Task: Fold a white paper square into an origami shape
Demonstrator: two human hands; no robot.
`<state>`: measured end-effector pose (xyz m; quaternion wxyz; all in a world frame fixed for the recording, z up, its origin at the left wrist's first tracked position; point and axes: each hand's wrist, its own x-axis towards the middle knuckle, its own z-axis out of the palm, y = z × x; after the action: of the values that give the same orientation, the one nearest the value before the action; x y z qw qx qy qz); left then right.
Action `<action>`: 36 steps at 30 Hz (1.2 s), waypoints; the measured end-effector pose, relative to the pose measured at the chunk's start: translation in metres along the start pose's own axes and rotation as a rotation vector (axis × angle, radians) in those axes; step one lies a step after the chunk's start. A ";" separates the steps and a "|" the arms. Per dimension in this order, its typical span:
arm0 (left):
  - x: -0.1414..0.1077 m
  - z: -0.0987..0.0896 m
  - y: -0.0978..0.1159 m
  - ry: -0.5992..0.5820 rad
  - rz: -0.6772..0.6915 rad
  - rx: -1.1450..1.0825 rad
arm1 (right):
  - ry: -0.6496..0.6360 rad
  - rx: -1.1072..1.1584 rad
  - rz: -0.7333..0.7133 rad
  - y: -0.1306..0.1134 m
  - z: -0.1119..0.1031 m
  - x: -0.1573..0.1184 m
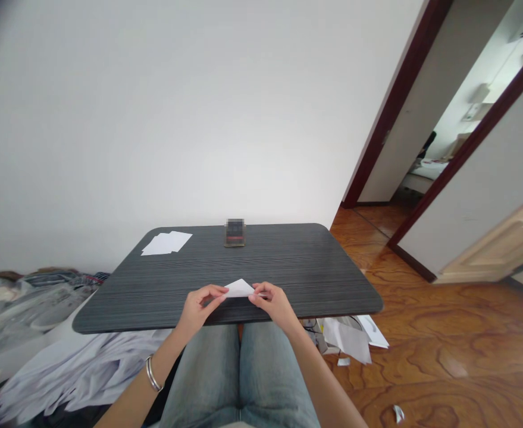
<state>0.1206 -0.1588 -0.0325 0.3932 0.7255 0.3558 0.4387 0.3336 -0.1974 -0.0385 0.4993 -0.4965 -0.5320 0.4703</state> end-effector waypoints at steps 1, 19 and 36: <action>0.000 0.000 0.001 -0.003 0.019 0.021 | -0.023 0.060 0.030 0.000 0.001 0.000; 0.014 0.010 -0.005 -0.129 -0.171 -0.424 | 0.102 0.151 -0.081 0.013 0.010 0.009; 0.018 0.017 -0.009 0.002 -0.337 -0.404 | 0.147 0.189 -0.002 0.013 0.018 0.017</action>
<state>0.1411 -0.1441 -0.0396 0.5971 0.5625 0.3772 0.4300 0.3159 -0.1799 -0.0513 0.5821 -0.4797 -0.4477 0.4803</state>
